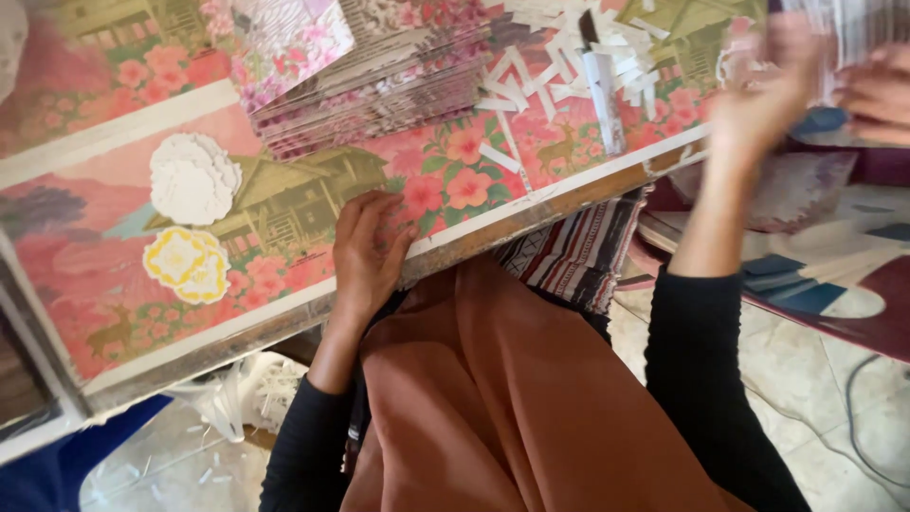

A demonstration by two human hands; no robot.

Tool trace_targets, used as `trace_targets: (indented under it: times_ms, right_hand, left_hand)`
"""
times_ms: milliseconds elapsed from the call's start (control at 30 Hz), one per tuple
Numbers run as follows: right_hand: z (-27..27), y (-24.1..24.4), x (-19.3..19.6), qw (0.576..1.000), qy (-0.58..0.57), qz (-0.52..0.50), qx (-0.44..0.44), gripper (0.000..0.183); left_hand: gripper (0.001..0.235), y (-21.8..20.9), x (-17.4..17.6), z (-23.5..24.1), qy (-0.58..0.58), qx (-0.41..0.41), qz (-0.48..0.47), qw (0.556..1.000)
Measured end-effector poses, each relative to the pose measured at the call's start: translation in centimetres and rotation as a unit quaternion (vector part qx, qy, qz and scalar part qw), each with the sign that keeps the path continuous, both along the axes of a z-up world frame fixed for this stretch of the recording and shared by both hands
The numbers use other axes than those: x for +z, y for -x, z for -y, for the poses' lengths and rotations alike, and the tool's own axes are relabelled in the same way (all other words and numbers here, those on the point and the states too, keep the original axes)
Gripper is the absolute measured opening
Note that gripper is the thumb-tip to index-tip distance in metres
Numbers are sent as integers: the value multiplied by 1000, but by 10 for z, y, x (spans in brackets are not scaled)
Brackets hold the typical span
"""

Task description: Assembling decorative paper cards by inserting paper cutouts using a small tool

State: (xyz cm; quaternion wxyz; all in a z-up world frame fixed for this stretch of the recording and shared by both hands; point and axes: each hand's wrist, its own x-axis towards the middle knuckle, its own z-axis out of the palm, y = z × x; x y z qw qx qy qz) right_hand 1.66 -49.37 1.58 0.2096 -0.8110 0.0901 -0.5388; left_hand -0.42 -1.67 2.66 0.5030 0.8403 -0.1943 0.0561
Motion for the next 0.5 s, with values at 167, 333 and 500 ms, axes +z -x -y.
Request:
trace_targets:
  times_ms: [167, 333, 500]
  right_hand:
    - [-119, -25, -5, 923, 151, -346, 72, 29]
    - [-143, -40, 16, 861, 82, -501, -28, 23]
    - [-133, -10, 10, 940, 184, -277, 84, 18]
  left_hand:
    - [31, -16, 25, 4, -49, -15, 156, 986]
    - [44, -66, 62, 7, -196, 75, 255, 944]
    - [79, -111, 74, 12, -369, 94, 177, 908]
